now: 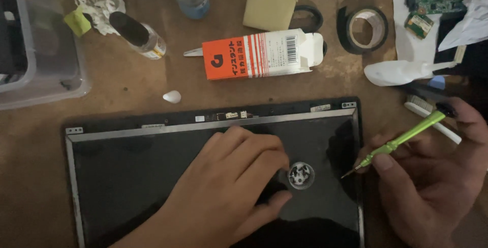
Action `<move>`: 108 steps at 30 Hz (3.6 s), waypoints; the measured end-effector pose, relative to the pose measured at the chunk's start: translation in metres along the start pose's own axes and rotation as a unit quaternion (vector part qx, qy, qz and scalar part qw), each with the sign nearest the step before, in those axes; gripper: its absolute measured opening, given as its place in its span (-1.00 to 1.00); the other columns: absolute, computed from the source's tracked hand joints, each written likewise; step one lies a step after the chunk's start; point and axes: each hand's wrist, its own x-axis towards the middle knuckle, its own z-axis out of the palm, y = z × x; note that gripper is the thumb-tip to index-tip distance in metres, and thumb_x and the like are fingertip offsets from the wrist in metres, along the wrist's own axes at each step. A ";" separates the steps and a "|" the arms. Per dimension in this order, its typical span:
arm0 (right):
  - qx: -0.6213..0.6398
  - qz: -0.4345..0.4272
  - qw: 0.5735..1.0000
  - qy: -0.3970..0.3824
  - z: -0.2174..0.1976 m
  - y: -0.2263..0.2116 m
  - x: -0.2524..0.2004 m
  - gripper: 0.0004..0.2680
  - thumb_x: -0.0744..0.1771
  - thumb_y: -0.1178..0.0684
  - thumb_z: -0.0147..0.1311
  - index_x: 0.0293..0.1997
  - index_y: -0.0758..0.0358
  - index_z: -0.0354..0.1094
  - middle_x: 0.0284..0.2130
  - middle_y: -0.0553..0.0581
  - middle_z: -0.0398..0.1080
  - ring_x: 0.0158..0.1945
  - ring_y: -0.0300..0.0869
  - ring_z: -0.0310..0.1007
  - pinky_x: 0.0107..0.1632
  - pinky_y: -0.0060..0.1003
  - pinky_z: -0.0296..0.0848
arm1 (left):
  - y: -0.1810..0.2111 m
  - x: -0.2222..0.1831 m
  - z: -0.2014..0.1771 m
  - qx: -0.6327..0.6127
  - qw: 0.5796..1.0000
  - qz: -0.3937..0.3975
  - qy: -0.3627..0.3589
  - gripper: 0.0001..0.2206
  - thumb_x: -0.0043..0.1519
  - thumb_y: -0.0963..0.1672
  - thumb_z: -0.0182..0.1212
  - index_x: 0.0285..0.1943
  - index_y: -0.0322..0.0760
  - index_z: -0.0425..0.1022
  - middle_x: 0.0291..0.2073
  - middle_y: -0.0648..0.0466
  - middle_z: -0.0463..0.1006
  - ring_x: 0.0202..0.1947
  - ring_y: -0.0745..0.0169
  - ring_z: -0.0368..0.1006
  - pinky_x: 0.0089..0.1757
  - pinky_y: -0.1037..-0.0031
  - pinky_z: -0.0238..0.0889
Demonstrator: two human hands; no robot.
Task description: Repairing a laptop screen by unscrewing the frame and hinges.
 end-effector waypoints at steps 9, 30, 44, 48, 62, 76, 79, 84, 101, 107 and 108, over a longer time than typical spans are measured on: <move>0.006 0.015 1.000 -0.001 0.002 -0.002 0.000 -0.37 0.33 0.40 -0.09 0.55 0.15 -0.37 -0.18 0.41 0.40 -0.15 0.06 0.58 -0.10 -0.05 0.66 | -0.002 -0.001 0.002 0.003 1.000 -0.003 0.008 -0.61 0.11 -0.07 0.47 0.04 -0.29 0.47 0.04 0.00 0.48 0.03 0.09 0.40 -0.03 0.27 0.27; -0.173 0.056 0.983 -0.011 -0.005 0.006 -0.013 -0.85 0.36 0.29 0.04 0.02 0.49 0.34 -0.27 0.33 0.52 -0.18 -0.05 0.65 -0.16 -0.17 0.65 | -0.002 -0.002 0.003 0.010 1.000 -0.014 0.010 -0.64 0.11 -0.07 0.47 -0.04 -0.33 0.48 0.04 -0.07 0.44 -0.03 0.10 0.40 -0.08 0.28 0.27; -0.084 0.114 0.990 0.003 -0.008 0.011 -0.020 -0.83 0.37 0.33 -0.02 0.06 0.39 0.27 -0.24 0.33 0.50 -0.13 -0.04 0.63 -0.13 -0.15 0.65 | -0.002 -0.001 0.003 0.011 1.000 -0.012 0.002 -0.66 0.12 -0.06 0.47 -0.06 -0.32 0.50 0.03 -0.08 0.42 -0.03 0.09 0.40 -0.08 0.29 0.31; -0.043 0.086 0.995 0.016 -0.007 0.011 -0.020 -0.83 0.36 0.31 -0.02 0.07 0.36 0.25 -0.19 0.28 0.48 -0.10 -0.08 0.62 -0.10 -0.18 0.67 | -0.003 -0.001 0.004 0.008 1.000 -0.012 0.004 -0.67 0.13 -0.06 0.47 -0.07 -0.32 0.50 0.02 -0.07 0.44 -0.03 0.10 0.41 -0.09 0.28 0.30; -0.053 0.117 0.991 0.023 -0.022 0.028 -0.029 -0.79 0.36 0.31 0.03 0.11 0.40 0.29 -0.13 0.38 0.45 -0.04 -0.02 0.58 0.03 -0.12 0.56 | -0.002 0.001 0.001 0.014 1.000 -0.008 0.007 -0.68 0.12 -0.08 0.47 -0.05 -0.32 0.51 0.03 -0.06 0.46 -0.02 0.06 0.42 -0.04 0.25 0.32; -0.132 -0.021 0.985 0.107 -0.003 0.106 -0.005 -0.53 0.19 0.35 0.21 0.24 0.37 0.20 0.04 0.40 0.44 0.12 0.07 0.52 0.12 -0.07 0.55 | 0.023 0.036 -0.067 0.162 0.968 -0.044 0.187 -0.71 0.11 -0.16 0.44 -0.01 -0.28 0.53 -0.04 -0.07 0.53 0.02 -0.07 0.50 0.01 0.24 0.38; -0.079 -0.018 0.990 0.112 0.005 0.103 -0.019 -0.55 0.22 0.32 0.22 0.25 0.32 0.22 0.03 0.38 0.47 0.04 0.06 0.53 0.03 -0.05 0.51 | 0.028 0.069 -0.067 0.219 0.965 0.008 0.144 -0.52 0.04 -0.16 0.39 0.15 -0.41 0.43 0.07 -0.15 0.49 0.14 -0.17 0.37 0.09 0.14 0.23; -0.037 -0.022 0.989 0.139 0.016 0.071 -0.010 -0.57 0.21 0.34 0.18 0.21 0.34 0.21 0.07 0.33 0.45 0.14 -0.03 0.47 0.12 -0.13 0.46 | 0.013 0.088 -0.053 0.242 0.966 -0.052 0.073 -0.47 0.06 -0.13 0.36 0.23 -0.39 0.37 0.08 -0.13 0.47 0.15 -0.15 0.29 0.07 0.11 0.13; 0.019 0.126 0.987 0.098 0.015 0.077 -0.015 -0.50 0.25 0.36 0.24 0.34 0.21 0.24 -0.18 0.33 0.51 -0.33 -0.06 0.60 -0.39 -0.21 0.55 | 0.000 0.110 -0.050 0.333 0.937 -0.050 0.088 -0.43 0.03 -0.30 0.18 0.32 -0.41 0.33 0.07 -0.09 0.47 0.08 -0.15 0.32 0.06 0.12 0.20; 0.023 0.055 0.993 0.098 0.017 0.052 -0.009 -0.55 0.22 0.35 0.16 0.26 0.27 0.24 0.01 0.32 0.51 -0.01 -0.12 0.61 -0.08 -0.27 0.59 | -0.012 0.109 -0.054 0.255 0.960 -0.056 0.105 -0.56 0.09 -0.25 0.17 0.21 -0.38 0.35 -0.06 -0.18 0.55 -0.03 -0.22 0.39 0.00 0.05 0.24; 0.020 0.067 0.992 0.104 0.017 0.053 -0.010 -0.55 0.22 0.35 0.16 0.26 0.27 0.25 0.02 0.33 0.51 0.02 -0.11 0.59 -0.06 -0.25 0.58 | -0.014 0.112 -0.052 0.206 0.966 -0.105 0.119 -0.57 0.15 -0.25 0.11 0.25 -0.39 0.33 -0.08 -0.25 0.54 -0.07 -0.28 0.44 -0.06 0.03 0.29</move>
